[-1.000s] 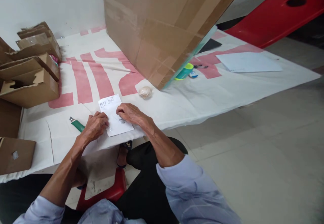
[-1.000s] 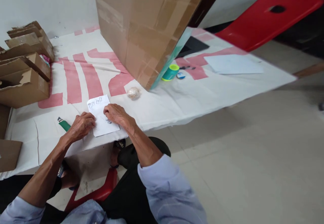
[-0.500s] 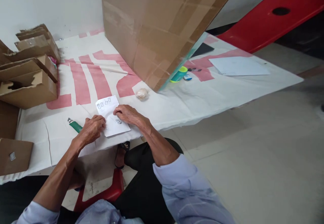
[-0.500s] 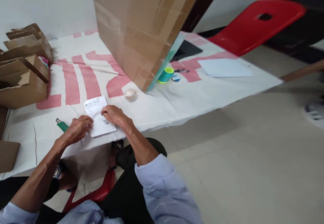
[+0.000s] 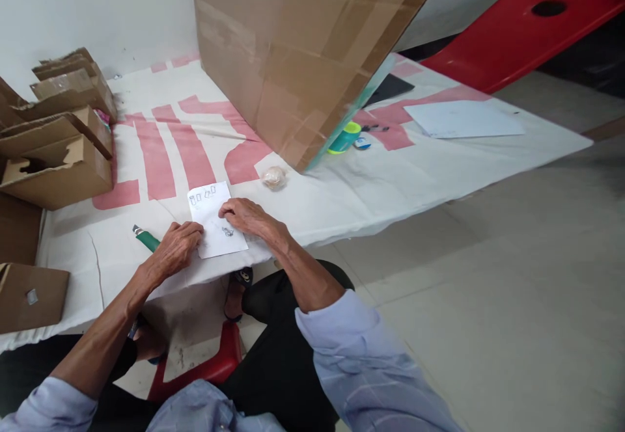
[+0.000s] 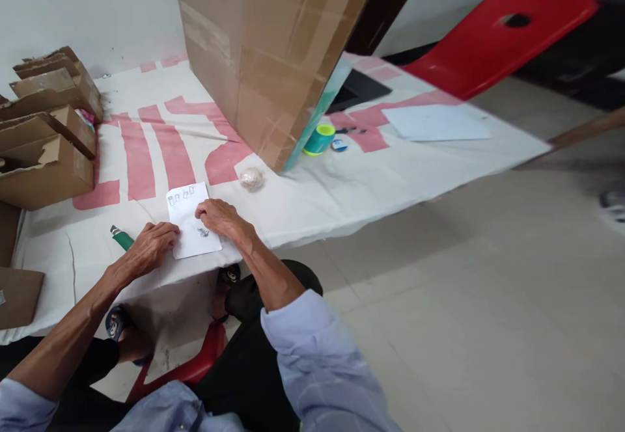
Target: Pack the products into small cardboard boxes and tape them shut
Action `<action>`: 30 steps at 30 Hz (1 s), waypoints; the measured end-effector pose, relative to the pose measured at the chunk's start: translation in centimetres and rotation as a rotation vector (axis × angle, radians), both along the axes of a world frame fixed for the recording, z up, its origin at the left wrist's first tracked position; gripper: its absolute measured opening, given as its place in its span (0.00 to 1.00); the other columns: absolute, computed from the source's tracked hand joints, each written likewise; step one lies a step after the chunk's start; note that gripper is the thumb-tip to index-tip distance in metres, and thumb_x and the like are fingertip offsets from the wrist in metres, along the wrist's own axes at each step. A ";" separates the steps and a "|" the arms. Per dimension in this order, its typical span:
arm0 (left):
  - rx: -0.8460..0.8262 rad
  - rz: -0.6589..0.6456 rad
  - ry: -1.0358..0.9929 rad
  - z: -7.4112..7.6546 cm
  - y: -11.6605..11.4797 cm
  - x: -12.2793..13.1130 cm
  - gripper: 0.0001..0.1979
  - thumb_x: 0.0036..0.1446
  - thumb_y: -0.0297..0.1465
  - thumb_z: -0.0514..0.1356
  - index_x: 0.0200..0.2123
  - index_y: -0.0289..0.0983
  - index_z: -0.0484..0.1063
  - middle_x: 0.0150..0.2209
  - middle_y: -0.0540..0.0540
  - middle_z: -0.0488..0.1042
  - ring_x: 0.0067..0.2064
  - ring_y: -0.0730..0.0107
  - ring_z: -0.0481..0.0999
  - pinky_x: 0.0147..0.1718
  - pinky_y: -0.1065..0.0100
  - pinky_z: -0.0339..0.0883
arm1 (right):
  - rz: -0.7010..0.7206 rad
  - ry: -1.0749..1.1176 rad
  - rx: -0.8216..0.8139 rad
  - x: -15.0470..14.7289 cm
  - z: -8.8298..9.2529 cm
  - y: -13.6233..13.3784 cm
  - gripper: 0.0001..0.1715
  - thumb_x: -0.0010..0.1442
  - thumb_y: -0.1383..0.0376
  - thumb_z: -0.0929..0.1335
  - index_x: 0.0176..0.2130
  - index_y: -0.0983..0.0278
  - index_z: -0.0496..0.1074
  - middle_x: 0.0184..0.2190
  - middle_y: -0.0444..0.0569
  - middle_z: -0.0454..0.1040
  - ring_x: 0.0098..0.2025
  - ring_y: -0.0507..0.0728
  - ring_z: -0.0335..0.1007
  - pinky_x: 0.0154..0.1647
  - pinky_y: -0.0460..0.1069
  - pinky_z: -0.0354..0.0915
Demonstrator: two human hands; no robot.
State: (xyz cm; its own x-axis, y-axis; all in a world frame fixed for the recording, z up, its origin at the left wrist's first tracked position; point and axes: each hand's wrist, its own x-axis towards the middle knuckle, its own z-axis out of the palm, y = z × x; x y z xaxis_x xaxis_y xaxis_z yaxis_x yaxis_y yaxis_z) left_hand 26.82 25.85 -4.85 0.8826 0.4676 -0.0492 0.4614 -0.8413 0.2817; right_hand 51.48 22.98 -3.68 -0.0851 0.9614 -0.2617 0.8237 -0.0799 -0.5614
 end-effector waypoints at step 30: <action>-0.967 0.294 -0.381 7.2 -3.3 -3.9 0.16 0.67 0.46 0.64 0.36 0.40 0.71 0.64 0.33 0.78 0.67 0.43 0.74 0.66 0.42 0.64 | -0.006 -0.022 -0.051 -0.4 1.2 0.1 0.23 0.70 0.71 0.63 0.52 0.59 0.84 0.58 0.54 0.82 0.58 0.62 0.78 0.55 0.52 0.67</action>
State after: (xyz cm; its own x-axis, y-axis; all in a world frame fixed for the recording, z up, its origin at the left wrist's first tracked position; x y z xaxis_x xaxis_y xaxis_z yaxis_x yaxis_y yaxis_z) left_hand 22.93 22.59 2.32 0.7775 0.5740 -0.2569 0.3501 -0.0556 0.9351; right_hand 51.06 23.11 -2.50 -0.0732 0.9471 -0.3124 0.8354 -0.1128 -0.5379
